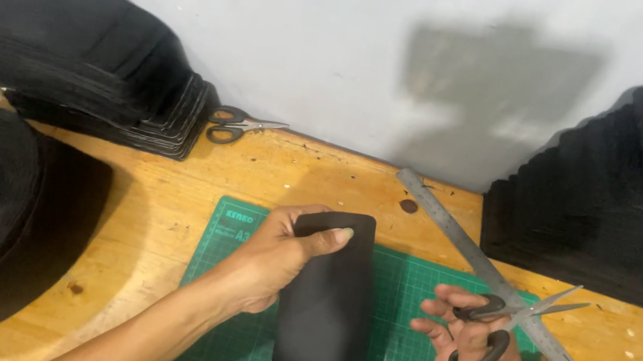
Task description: Cutting a piece of black fabric using scissors on a cutting mat.
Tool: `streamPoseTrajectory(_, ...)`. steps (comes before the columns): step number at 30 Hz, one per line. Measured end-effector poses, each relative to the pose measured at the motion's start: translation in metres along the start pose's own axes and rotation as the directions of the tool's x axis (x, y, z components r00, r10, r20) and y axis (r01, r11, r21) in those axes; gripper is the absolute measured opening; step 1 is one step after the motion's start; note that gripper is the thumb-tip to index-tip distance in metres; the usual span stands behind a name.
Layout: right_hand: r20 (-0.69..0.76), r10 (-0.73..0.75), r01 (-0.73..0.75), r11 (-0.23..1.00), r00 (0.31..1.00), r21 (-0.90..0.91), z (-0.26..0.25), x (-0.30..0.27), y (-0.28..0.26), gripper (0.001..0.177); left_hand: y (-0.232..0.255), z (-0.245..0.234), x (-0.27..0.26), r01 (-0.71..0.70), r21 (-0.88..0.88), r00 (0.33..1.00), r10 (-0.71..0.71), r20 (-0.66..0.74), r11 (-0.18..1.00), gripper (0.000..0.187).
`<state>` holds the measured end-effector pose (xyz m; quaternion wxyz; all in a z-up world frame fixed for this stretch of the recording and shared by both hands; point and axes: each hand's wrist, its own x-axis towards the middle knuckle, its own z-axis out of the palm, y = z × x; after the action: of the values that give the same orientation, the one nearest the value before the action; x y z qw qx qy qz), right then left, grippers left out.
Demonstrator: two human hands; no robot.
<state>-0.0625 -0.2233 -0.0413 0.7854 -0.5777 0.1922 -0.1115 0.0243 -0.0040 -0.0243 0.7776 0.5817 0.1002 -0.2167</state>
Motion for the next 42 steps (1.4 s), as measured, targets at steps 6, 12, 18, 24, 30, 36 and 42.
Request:
streamPoseTrajectory(6, -0.009, 0.017, -0.016, 0.999, 1.0, 0.031, 0.005, 0.009, 0.01, 0.043, -0.012, 0.0, 0.004, -0.088, -0.029, 0.996, 0.088, 0.013, 0.996, 0.014)
streamPoseTrajectory(12, -0.033, 0.248, -0.249, 0.968, 0.968, -0.033, 0.024, 0.004, -0.002, 0.046, -0.003, 0.009, -0.007, -0.016, -0.098, 0.998, 0.022, 0.059, 0.995, 0.011)
streamPoseTrajectory(18, -0.08, 0.174, -0.175, 0.985, 0.982, -0.001, 0.036, -0.003, -0.013, 0.036, -0.003, 0.014, -0.018, 0.026, -0.084, 0.976, -0.007, 0.218, 0.996, 0.014)
streamPoseTrajectory(24, 0.04, 0.091, -0.093, 0.995, 0.995, 0.043, 0.02, -0.002, 0.002, 0.036, 0.001, 0.02, -0.025, 0.091, -0.027, 0.976, -0.083, 0.2, 0.996, 0.014)
streamPoseTrajectory(30, 0.25, 0.029, -0.025, 0.999, 0.968, -0.02, 0.007, -0.001, 0.01, 0.029, 0.0, 0.022, -0.029, 0.061, -0.004, 0.971, -0.058, 0.232, 0.998, 0.008)
streamPoseTrajectory(36, 0.387, 0.132, -0.095, 0.989, 0.913, -0.114, -0.011, 0.006, 0.015, 0.03, 0.01, 0.017, -0.029, -0.204, 0.059, 0.971, 0.194, 0.141, 0.977, 0.014)
streamPoseTrajectory(42, 0.575, 0.22, -0.092, 0.966, 0.788, -0.243, -0.008, 0.004, 0.001, 0.033, 0.016, -0.003, -0.018, -0.282, 0.12, 0.955, 0.266, 0.135, 0.952, 0.017)
